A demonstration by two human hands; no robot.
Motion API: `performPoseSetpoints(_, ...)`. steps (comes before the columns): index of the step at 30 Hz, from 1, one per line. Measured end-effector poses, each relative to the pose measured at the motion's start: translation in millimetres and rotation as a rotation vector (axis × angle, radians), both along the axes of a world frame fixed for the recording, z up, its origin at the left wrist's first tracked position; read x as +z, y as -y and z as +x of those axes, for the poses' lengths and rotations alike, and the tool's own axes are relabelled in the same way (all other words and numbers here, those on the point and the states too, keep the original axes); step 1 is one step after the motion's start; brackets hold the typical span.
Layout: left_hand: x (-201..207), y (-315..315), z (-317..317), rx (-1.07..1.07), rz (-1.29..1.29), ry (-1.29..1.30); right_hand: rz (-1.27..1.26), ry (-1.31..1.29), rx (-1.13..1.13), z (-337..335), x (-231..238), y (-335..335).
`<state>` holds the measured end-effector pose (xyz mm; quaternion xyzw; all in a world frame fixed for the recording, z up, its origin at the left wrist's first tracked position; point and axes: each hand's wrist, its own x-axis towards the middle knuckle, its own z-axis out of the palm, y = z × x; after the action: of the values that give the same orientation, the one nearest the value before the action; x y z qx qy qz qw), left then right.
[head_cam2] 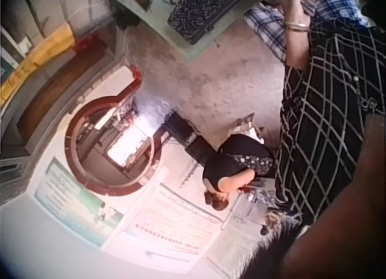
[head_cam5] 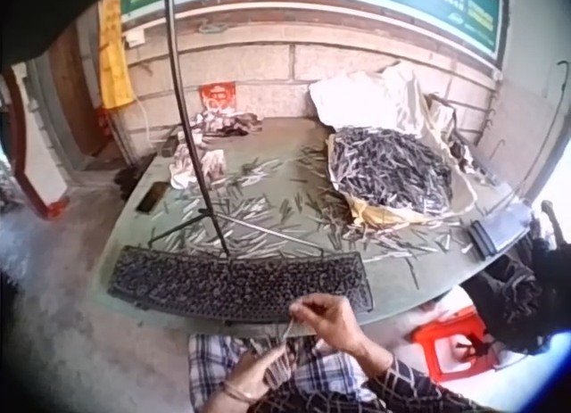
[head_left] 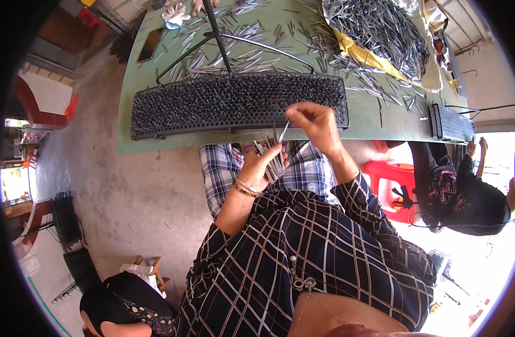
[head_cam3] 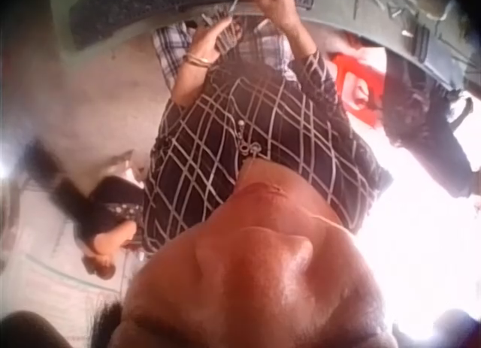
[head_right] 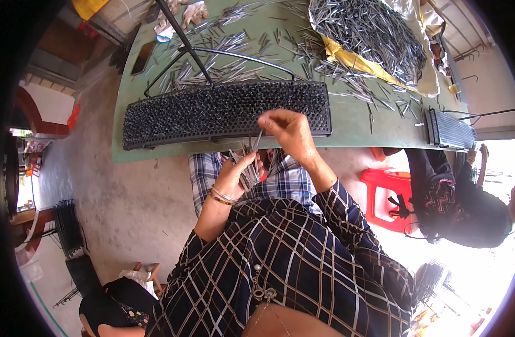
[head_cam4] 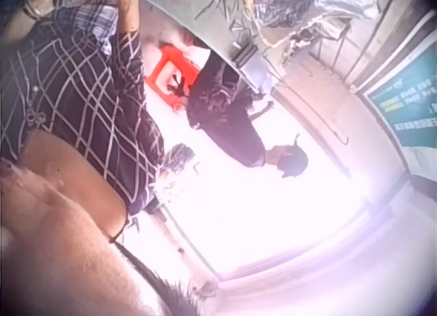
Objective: Picking up metal pins and inserting them into a black grid-like base to assemble a component.
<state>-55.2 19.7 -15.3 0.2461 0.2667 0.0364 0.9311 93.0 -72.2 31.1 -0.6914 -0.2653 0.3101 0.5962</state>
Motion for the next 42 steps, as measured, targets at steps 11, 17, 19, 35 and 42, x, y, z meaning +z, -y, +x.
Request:
performPoseSetpoints(11,-4.7,0.1,7.7,-0.027,0.085,-0.013,0.015,0.655,-0.188,20.5,-19.7,-24.4)
performPoseSetpoints(17,-6.2,-6.8,4.6,0.013,0.099,-0.082,0.077,0.916,-0.186,18.3,-22.1,-27.4)
performPoseSetpoints(19,-5.5,-7.8,4.9,0.026,0.039,-0.088,0.072,0.931,-0.147,17.4,-25.6,-28.9)
performPoseSetpoints(35,-1.7,1.0,7.2,0.001,0.1,-0.067,0.095,1.135,-0.121,16.1,-34.0,-30.8)
performPoseSetpoints(42,-2.9,-1.1,2.8,0.008,0.155,-0.036,0.02,1.144,-0.106,11.8,-29.8,-29.9)
